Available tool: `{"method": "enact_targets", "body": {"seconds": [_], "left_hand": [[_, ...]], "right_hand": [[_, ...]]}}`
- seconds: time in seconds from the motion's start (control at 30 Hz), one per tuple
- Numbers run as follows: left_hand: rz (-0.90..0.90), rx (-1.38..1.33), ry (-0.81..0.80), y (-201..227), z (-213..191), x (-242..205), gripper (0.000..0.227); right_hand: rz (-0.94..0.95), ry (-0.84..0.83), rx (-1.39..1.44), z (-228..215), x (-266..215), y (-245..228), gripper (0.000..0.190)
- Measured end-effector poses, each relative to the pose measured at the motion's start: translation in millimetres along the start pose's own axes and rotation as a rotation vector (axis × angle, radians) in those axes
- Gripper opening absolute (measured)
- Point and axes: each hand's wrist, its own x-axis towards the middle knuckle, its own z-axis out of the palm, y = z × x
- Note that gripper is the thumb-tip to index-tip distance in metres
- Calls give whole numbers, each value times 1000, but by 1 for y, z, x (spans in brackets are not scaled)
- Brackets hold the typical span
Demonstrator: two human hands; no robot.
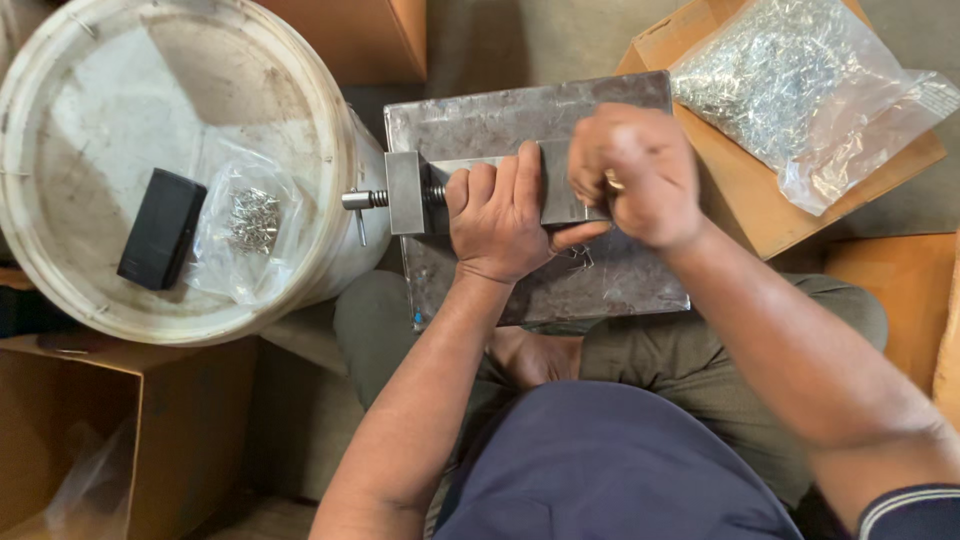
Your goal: The person sits cross-legged on the floor and uses a metal vise to assemble small metal components. They pick up individual pieces from a plastic bag and the vise surface, then insert them into the vise jaws to secure them.
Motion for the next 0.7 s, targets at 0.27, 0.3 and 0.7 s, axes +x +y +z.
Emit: {"method": "enact_targets", "body": {"seconds": [0.27, 0.3, 0.7], "left_hand": [[39, -11, 65, 1, 2, -3, 104], [32, -6, 70, 0, 2, -2, 104], [19, 13, 58, 3, 3, -3, 104]], "right_hand": [[5, 15, 40, -6, 31, 0, 54], [-2, 4, 61, -6, 35, 1, 54], [42, 123, 55, -9, 31, 12, 50]]}}
